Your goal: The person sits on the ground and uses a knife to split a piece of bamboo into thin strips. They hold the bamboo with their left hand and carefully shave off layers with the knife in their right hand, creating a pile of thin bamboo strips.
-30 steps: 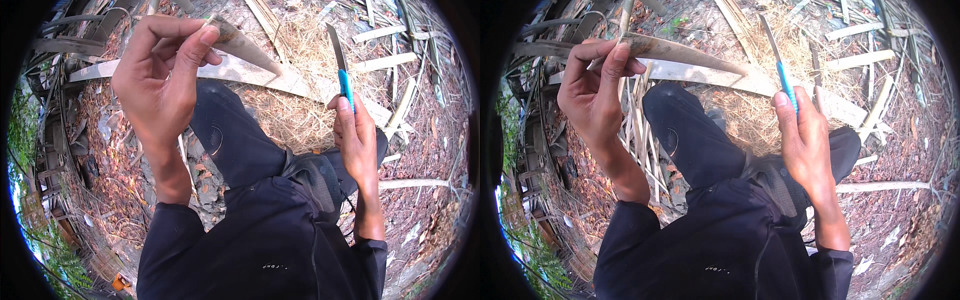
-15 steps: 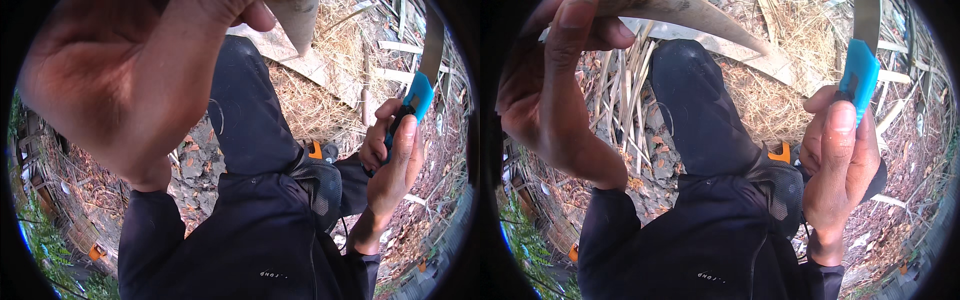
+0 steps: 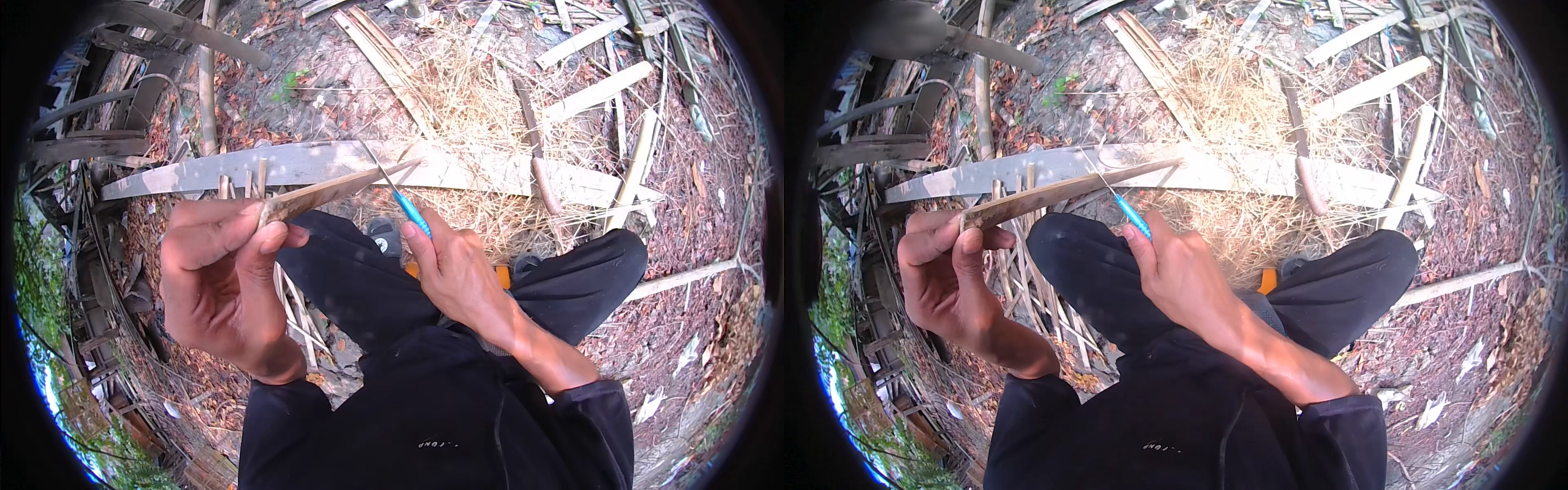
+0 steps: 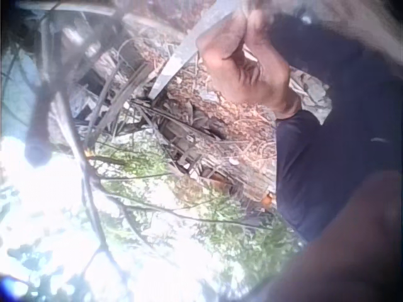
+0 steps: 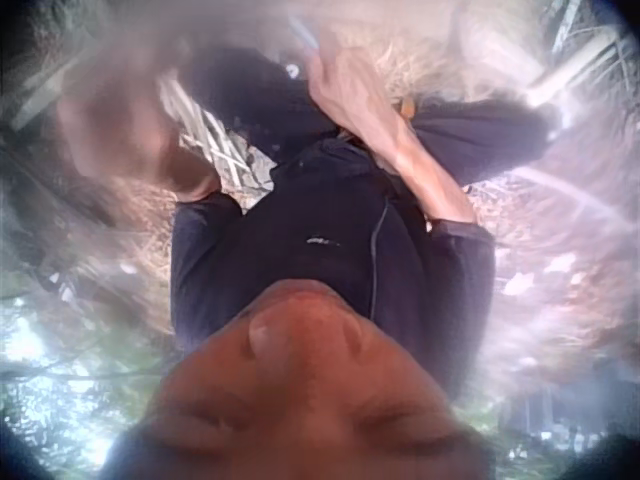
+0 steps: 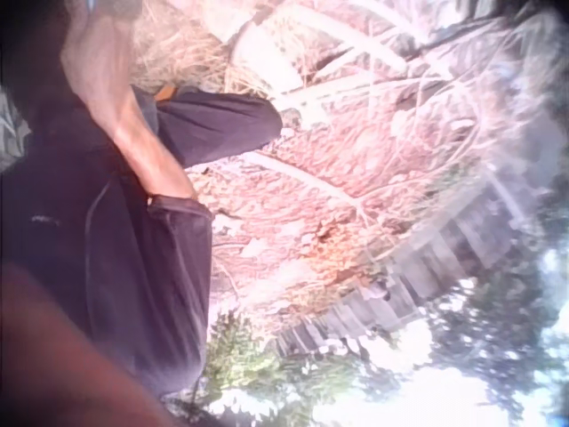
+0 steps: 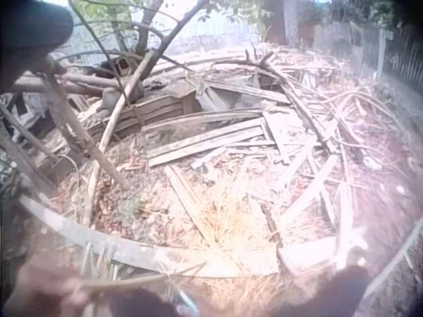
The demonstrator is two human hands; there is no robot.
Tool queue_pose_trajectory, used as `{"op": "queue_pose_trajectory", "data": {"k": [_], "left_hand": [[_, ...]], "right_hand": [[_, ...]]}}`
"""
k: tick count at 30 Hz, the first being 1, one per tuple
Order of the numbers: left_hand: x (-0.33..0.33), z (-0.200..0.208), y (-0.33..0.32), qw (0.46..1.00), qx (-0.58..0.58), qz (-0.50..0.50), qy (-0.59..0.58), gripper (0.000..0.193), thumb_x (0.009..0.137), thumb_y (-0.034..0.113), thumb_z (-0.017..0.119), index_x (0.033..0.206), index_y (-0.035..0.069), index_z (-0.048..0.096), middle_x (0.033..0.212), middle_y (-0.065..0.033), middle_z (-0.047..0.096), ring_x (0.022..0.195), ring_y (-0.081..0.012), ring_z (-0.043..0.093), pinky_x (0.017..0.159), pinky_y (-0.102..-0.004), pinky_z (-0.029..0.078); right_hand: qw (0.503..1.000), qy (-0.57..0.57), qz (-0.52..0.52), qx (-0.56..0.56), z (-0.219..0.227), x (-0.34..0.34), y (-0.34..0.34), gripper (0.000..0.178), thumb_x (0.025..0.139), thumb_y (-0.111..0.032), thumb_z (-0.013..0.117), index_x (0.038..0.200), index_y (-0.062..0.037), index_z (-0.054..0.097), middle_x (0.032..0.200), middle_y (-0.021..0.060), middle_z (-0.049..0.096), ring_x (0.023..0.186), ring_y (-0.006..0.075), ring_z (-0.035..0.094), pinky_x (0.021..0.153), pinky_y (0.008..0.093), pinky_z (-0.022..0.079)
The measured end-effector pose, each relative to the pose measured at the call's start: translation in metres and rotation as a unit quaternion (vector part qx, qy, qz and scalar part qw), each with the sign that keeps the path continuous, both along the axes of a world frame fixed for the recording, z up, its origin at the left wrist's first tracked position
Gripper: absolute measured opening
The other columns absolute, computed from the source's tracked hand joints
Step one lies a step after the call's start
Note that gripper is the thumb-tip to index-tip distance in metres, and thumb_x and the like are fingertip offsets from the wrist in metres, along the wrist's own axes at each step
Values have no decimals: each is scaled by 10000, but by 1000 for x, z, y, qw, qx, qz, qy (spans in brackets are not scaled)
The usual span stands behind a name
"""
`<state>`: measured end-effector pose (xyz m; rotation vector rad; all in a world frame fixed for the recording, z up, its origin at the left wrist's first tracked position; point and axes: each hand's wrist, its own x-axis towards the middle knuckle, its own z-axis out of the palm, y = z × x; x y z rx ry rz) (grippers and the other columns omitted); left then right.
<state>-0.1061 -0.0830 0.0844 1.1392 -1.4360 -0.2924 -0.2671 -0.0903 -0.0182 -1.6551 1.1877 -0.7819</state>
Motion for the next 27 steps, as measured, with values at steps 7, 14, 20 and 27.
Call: {"op": "queue_pose_trajectory", "data": {"k": [7,14,20,27], "left_hand": [[-1,12,-11,998,34,3,-47,107,833,-99,607,902,-52,540,839,-170,571,644,-194,613,574,-279,553],[3,13,-11,995,35,-52,-84,112,857,-115,563,956,-65,545,925,-211,597,695,-197,627,626,-283,553],[0,15,-15,989,20,-69,-127,115,858,-124,551,962,-75,535,919,-221,604,712,-202,633,619,-283,552],[3,14,-15,989,15,-81,-127,113,851,-120,566,947,-69,537,916,-228,600,706,-215,635,609,-291,558]], "right_hand": [[998,29,27,49,5,-23,-23,354,982,-281,471,980,64,552,527,256,537,512,444,573,484,513,435],[995,67,56,45,-14,-33,-25,374,983,-322,452,974,33,568,523,255,532,523,452,566,491,515,436],[997,16,69,23,40,-32,-16,373,983,-310,460,873,33,558,530,254,517,524,453,544,509,511,425],[997,50,21,53,-6,-37,-14,402,988,-327,452,843,28,573,544,252,522,526,454,546,509,507,419]]}}
